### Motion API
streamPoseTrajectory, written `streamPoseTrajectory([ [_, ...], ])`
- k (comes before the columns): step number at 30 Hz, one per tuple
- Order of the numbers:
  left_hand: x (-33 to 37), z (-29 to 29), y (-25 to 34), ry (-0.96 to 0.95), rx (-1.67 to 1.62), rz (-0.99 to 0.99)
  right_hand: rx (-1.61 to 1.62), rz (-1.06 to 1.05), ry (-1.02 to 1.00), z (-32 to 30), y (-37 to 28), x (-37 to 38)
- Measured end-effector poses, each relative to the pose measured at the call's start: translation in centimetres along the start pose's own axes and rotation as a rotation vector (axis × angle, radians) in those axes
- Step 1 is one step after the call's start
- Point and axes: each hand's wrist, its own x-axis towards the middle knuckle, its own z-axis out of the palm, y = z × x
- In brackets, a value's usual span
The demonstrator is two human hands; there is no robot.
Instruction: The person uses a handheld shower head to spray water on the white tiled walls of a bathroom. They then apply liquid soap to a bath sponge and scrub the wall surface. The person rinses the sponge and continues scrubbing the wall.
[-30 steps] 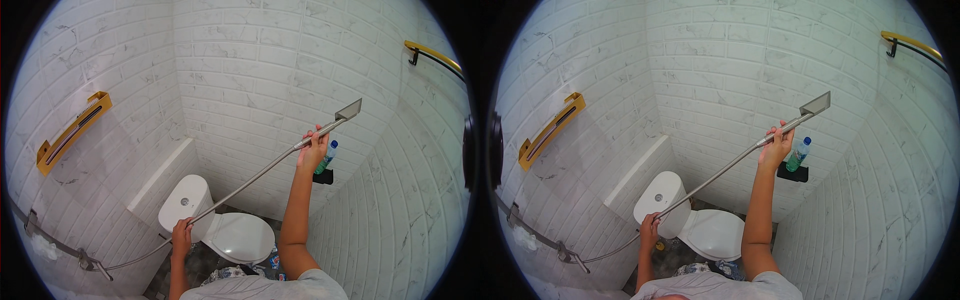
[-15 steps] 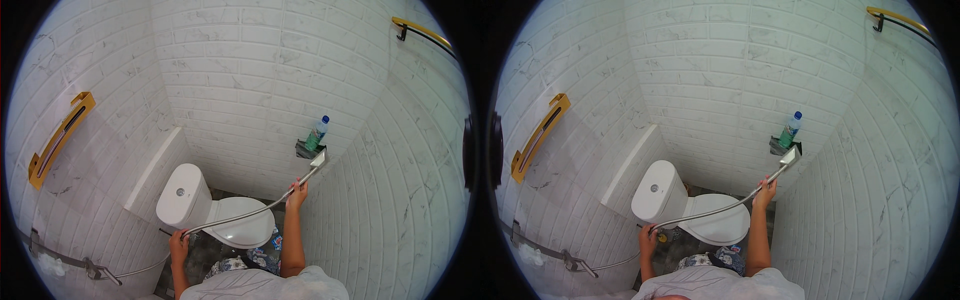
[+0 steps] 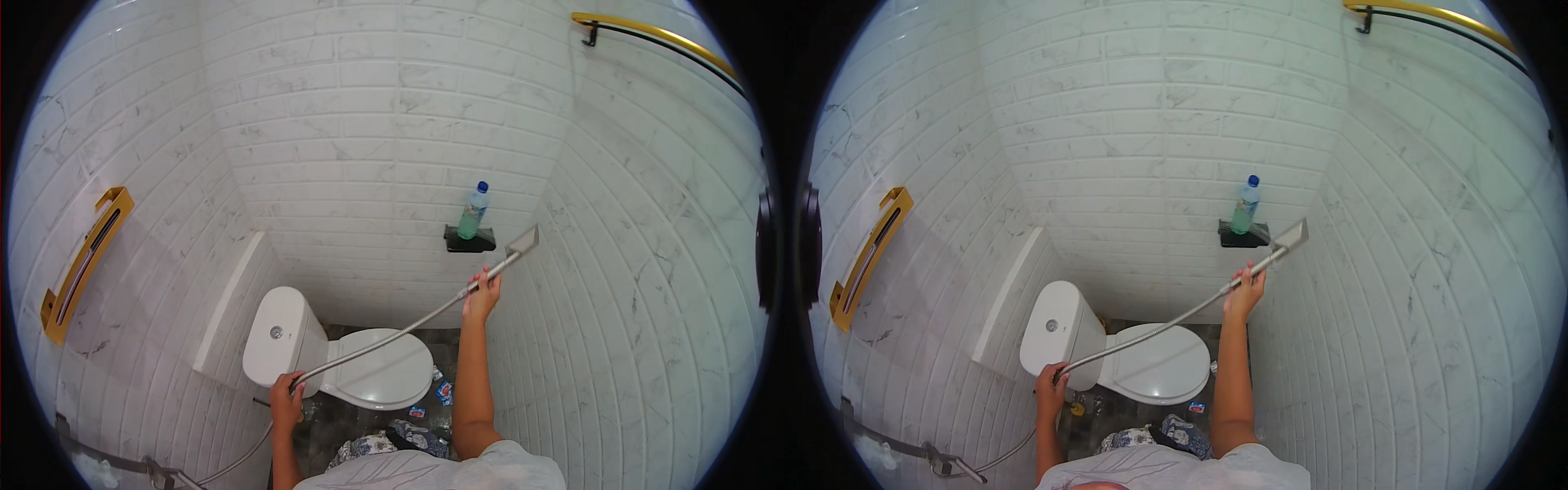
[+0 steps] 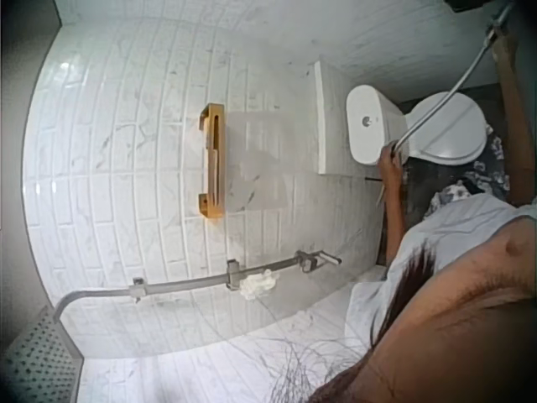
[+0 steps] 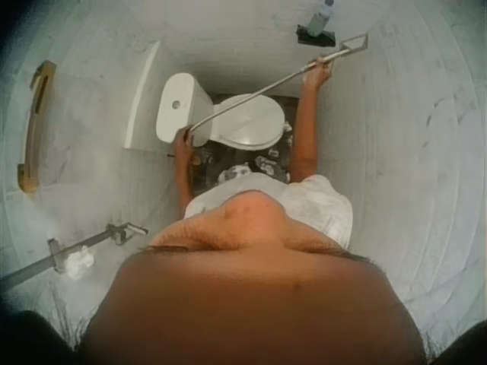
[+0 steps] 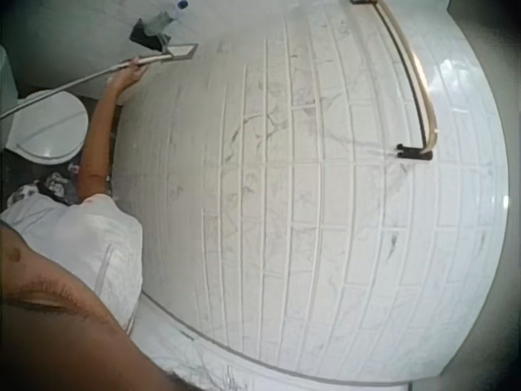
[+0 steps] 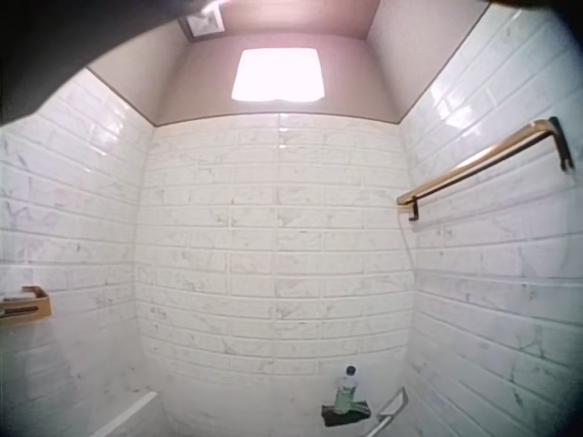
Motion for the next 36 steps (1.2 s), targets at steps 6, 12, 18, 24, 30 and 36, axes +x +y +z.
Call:
streamPoseTrajectory([
  [6, 4.2, 0.6, 4.9, 0.021, -0.079, 0.123, 0.097, -0.245, -0.118, 8.9, -8.4, 3.1],
  [12, 4.4, 0.5, 7.4, 0.010, -0.053, 0.154, 0.207, -0.381, -0.046, 11.2, -11.4, 1.6],
  [18, 2.2, 0.7, 6.1, -0.032, -0.035, 0.144, 0.134, -0.472, 0.102, 6.3, -8.5, -1.8],
  [24, -0.5, 0.8, 4.1, -0.125, -0.066, 0.050, 0.044, -0.343, 0.323, -0.9, -5.4, -3.8],
  [30, -3.6, 1.3, 2.4, -0.121, -0.136, 0.065, -0.093, -0.178, 0.334, -9.0, -3.3, -5.7],
  [36, -6.7, 0.5, 2.0, -0.165, -0.146, 0.009, -0.083, -0.176, 0.348, -10.4, -5.4, -8.8],
])
